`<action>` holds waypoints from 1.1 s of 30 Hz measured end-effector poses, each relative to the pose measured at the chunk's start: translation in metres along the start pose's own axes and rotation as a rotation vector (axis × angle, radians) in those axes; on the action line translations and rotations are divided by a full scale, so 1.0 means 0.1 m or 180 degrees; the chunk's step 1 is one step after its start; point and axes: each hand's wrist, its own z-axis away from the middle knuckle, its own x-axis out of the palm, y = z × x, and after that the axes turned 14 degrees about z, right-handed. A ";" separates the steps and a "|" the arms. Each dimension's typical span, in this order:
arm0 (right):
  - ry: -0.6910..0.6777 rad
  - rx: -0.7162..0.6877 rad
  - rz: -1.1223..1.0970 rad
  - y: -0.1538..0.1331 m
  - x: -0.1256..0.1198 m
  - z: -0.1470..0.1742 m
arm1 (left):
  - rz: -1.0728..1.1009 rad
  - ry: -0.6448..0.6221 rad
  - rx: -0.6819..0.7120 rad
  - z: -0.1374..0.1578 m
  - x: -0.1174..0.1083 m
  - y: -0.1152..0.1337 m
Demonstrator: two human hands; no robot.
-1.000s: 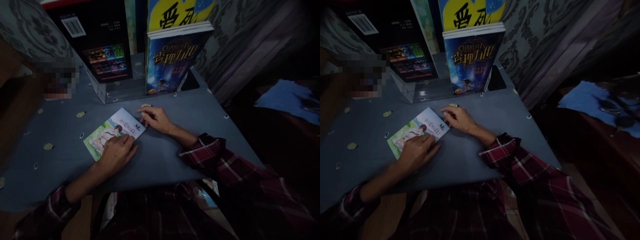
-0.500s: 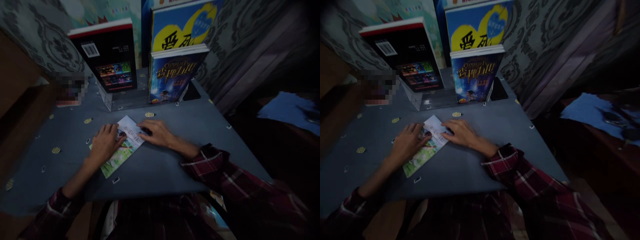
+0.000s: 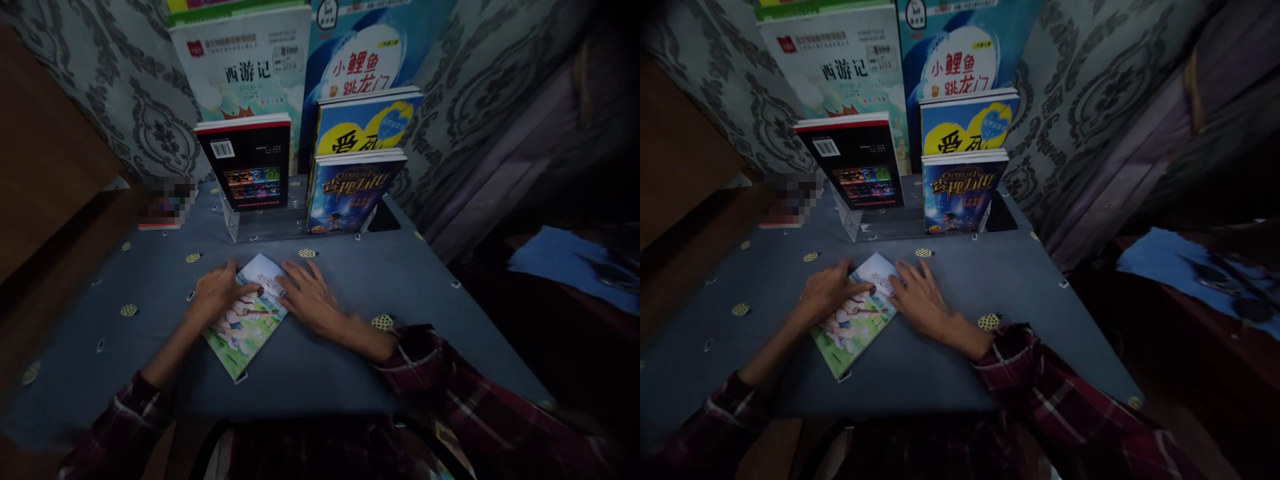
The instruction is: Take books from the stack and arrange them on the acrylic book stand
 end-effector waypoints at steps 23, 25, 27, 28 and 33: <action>-0.0217 -0.0021 -0.0613 -0.46 -0.18 0.49 | 0.3778 -0.0260 -0.0436 -0.10 0.15 -0.29; -0.0172 0.0316 -0.0771 -0.40 -0.09 0.49 | 0.4450 -0.0401 -0.0662 -0.06 0.17 -0.25; -0.0054 0.0722 -0.1042 -0.33 0.02 0.48 | 0.4935 -0.0425 -0.0649 -0.03 0.18 -0.23; 0.0025 0.0927 -0.1214 -0.29 0.08 0.46 | 0.5115 -0.0380 -0.0626 -0.03 0.19 -0.22; 0.0320 0.1560 -0.2771 -0.11 0.21 0.32 | 0.5788 0.0012 -0.0455 -0.07 0.24 -0.18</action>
